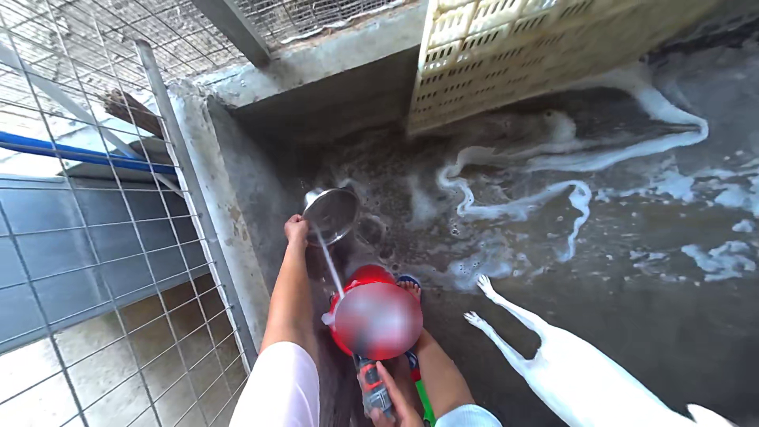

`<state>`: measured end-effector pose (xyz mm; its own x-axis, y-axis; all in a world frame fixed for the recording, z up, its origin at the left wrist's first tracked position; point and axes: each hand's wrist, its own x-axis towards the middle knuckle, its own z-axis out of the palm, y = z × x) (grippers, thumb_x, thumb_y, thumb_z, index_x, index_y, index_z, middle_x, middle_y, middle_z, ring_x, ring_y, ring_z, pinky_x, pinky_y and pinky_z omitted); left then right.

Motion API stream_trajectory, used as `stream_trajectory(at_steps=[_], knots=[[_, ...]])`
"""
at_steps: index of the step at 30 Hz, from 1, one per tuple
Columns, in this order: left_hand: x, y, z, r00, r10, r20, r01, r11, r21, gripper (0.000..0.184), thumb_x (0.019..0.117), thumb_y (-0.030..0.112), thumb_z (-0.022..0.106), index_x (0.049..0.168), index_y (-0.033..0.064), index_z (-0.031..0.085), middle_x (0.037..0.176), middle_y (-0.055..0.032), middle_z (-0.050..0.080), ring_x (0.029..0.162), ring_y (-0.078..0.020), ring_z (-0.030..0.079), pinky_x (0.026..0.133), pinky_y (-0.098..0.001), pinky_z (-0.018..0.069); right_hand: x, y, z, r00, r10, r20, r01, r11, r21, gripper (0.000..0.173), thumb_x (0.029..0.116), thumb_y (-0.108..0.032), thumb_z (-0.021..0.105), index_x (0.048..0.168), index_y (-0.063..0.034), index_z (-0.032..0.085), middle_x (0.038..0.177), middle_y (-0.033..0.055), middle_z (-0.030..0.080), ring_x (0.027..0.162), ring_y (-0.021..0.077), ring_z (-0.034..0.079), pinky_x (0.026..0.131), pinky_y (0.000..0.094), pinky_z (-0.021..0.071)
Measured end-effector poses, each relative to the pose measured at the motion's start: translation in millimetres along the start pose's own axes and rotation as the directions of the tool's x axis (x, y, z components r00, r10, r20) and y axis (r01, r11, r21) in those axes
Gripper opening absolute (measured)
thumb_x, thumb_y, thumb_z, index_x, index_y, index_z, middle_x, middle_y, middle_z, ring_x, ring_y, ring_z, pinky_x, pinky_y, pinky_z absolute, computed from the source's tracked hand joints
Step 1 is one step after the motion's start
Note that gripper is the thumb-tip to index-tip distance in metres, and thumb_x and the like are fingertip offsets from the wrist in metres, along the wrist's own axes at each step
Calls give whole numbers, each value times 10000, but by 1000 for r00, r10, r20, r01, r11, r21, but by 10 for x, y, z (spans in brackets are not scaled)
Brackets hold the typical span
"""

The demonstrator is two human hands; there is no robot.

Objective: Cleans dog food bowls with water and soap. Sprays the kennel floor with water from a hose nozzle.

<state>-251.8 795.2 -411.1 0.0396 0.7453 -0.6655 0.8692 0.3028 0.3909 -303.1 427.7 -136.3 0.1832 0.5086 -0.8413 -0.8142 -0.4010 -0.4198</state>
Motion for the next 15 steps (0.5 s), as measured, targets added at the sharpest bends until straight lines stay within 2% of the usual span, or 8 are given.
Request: stream_trajectory(at_steps=[1, 3, 6, 9, 12, 15], knots=[[-14, 7, 24, 1000, 9, 17, -9, 1000, -20, 176, 823, -130, 645, 972, -47, 605, 1080, -253, 614, 1006, -352, 579, 844, -564, 475, 5, -13, 3, 1000, 2, 2, -2, 1000, -2, 635, 1035, -34, 511, 1601, 30, 231, 1330, 183, 598, 578, 19, 522, 511, 215, 482], [-17, 9, 60, 999, 27, 35, -23, 995, -93, 255, 796, -202, 588, 986, -33, 575, 1041, -206, 584, 936, -294, 552, 787, -506, 478, 15, -16, 8, 1000, 17, 13, -17, 1000, -10, 630, 1039, -43, 512, 1600, 28, 237, 1314, 185, 599, 567, 24, 517, 509, 222, 484], [-42, -33, 68, 996, 70, 57, -60, 984, -170, 304, 751, -260, 539, 917, -6, 521, 954, -141, 540, 843, -228, 514, 721, -430, 465, 49, 0, 5, 998, 54, -14, -54, 999, 5, 638, 1035, -38, 512, 1606, 13, 232, 1243, 173, 624, 534, 36, 499, 485, 232, 478], [-123, -64, 63, 991, 121, 56, -110, 978, -178, 301, 731, -271, 533, 876, -8, 511, 910, -132, 528, 816, -217, 494, 696, -409, 441, 139, -21, -38, 989, 110, -102, -112, 994, -13, 639, 1044, -48, 507, 1618, -17, 226, 1111, 174, 643, 494, 69, 489, 468, 254, 471], [-199, -71, 46, 990, 128, 52, -117, 978, -170, 271, 766, -255, 531, 899, -19, 535, 931, -146, 543, 831, -225, 499, 706, -416, 440, 182, -13, -51, 979, 150, -140, -156, 987, -34, 632, 1054, -54, 492, 1624, -32, 219, 1082, 182, 637, 489, 79, 486, 468, 259, 468], [-203, -84, 33, 988, 134, 76, -121, 979, -162, 285, 769, -254, 543, 944, -33, 579, 981, -165, 575, 872, -239, 526, 750, -432, 458, 134, -12, -9, 985, 140, -104, -144, 989, -37, 633, 1048, -52, 507, 1617, -19, 232, 1086, 176, 644, 490, 62, 479, 468, 248, 462]])
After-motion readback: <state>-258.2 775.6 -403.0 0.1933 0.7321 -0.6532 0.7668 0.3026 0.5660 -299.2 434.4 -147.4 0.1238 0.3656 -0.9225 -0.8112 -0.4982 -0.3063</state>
